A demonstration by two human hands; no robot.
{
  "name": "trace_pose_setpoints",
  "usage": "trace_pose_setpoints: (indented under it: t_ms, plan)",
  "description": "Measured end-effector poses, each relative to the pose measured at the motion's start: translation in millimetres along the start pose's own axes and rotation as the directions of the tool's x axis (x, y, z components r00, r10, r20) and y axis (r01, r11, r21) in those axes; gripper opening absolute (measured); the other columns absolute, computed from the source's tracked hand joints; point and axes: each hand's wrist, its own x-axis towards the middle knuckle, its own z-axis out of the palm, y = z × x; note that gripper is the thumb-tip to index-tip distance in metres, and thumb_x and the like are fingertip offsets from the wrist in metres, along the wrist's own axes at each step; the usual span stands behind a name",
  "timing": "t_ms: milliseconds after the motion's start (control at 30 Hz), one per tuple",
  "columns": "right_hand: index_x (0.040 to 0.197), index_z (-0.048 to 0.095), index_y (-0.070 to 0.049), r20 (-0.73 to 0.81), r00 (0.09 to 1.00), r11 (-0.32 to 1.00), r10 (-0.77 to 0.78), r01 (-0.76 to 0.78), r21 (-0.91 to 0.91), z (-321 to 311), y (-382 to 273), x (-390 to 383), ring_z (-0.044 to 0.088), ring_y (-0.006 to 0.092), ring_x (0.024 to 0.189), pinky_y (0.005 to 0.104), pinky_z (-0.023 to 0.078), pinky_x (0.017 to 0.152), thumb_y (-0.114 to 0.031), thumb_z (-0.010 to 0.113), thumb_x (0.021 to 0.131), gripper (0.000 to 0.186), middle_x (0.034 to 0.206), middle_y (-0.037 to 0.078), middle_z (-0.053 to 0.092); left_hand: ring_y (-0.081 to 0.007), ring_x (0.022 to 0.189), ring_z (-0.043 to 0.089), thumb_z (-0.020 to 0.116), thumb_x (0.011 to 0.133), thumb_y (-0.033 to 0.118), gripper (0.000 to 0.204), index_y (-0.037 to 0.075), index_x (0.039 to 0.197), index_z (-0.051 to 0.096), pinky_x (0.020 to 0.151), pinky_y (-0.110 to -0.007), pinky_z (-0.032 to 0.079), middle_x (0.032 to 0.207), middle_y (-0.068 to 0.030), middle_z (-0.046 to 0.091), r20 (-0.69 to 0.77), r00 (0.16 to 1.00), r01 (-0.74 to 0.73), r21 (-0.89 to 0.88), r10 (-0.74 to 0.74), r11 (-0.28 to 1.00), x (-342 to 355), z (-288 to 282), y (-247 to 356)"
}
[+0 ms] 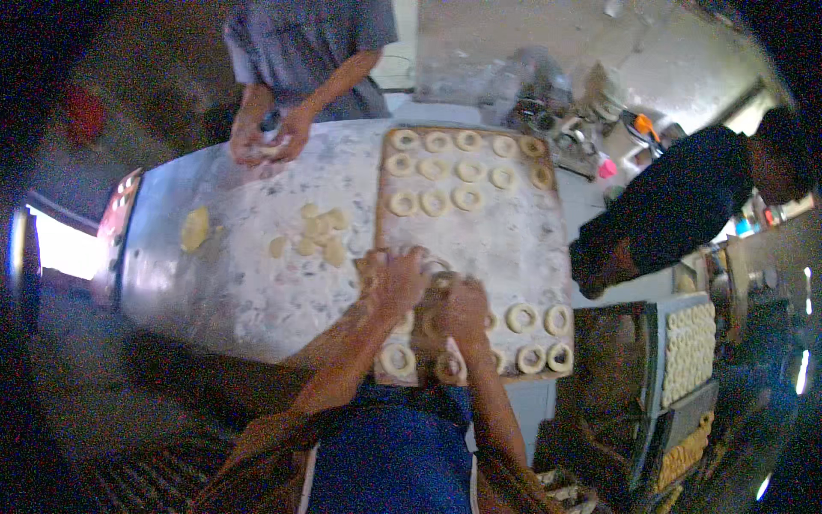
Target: The person shapes small dough pieces into ring forms by hand and places them on a wooden board. They repeat this process continuously while coworkers also shape dough nearby.
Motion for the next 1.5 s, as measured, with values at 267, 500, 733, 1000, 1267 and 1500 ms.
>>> trace_pose_setpoints:
  t_ms: [267,500,733,1000,1267,1500]
  plan:
    - [0.111,0.059,-0.006,-0.138,0.973,0.915,0.186,-0.12,0.386,-42,-59,-24,0.057,0.0313,0.084,0.0444,0.047,0.076,-0.013,0.07,0.082,0.032,0.09,0.014,0.06,-0.035,0.103,0.057,0.067,0.081,0.023,0.031,0.013,0.109,0.066,0.094,-0.053,0.041,0.107,-0.0157,0.063,-0.29,0.875,0.457,0.223,-0.389,0.861,-20,-70,-195]
    - [0.111,0.061,-0.004,-0.094,0.995,0.875,-0.014,0.057,0.481,-28,-143,-3,0.058,0.0255,0.079,0.0393,0.048,0.071,-0.003,0.066,0.08,0.032,0.097,0.013,0.064,-0.0383,0.09,0.061,0.074,0.074,0.025,0.033,0.006,0.1,0.063,0.084,-0.051,0.046,0.095,-0.0188,0.065,-0.212,0.973,0.13,0.167,-0.093,0.977,-17,-116,-319]
    - [0.117,0.061,0.001,0.019,1.0,0.634,-0.023,0.0,0.773,20,-230,53,0.067,0.0231,0.086,0.0348,0.054,0.076,-0.009,0.069,0.085,0.034,0.1,0.015,0.069,-0.0179,0.088,0.067,0.076,0.078,0.014,0.033,0.002,0.107,0.068,0.08,-0.033,0.052,0.093,-0.0094,0.071,-0.023,0.975,0.14,-0.715,-0.223,0.685,-60,-129,-249]
    - [0.111,0.062,0.002,0.157,0.986,0.463,-0.051,-0.116,0.878,40,-265,63,0.071,0.0231,0.079,0.0341,0.056,0.075,-0.011,0.075,0.081,0.036,0.087,0.015,0.072,-0.0119,0.087,0.065,0.065,0.091,0.011,0.022,-0.001,0.109,0.071,0.082,-0.028,0.052,0.097,-0.0085,0.072,0.051,0.956,0.205,-0.821,-0.288,0.533,-97,-145,-227]
    - [0.136,0.036,-0.004,0.073,0.997,0.605,-0.014,-0.05,0.795,19,-287,58,0.069,0.0223,0.084,0.035,0.055,0.075,-0.002,0.076,0.077,0.071,0.09,0.016,0.07,-0.0139,0.089,0.064,0.059,0.095,0.008,0.023,-0.002,0.115,0.066,0.081,-0.029,0.052,0.104,-0.0076,0.069,0.178,0.95,0.236,-0.947,-0.257,0.218,-106,-125,-231]
    - [0.137,0.038,-0.006,0.299,0.935,0.224,-0.192,-0.255,0.941,0,-268,60,0.064,0.0194,0.084,0.0322,0.051,0.075,-0.009,0.07,0.082,0.064,0.096,0.011,0.063,-0.0169,0.096,0.064,0.058,0.093,0.0,0.044,0.005,0.136,0.044,0.084,-0.032,0.053,0.11,-0.0112,0.064,0.297,0.953,0.256,-0.892,-0.055,-0.373,-91,-121,-225]
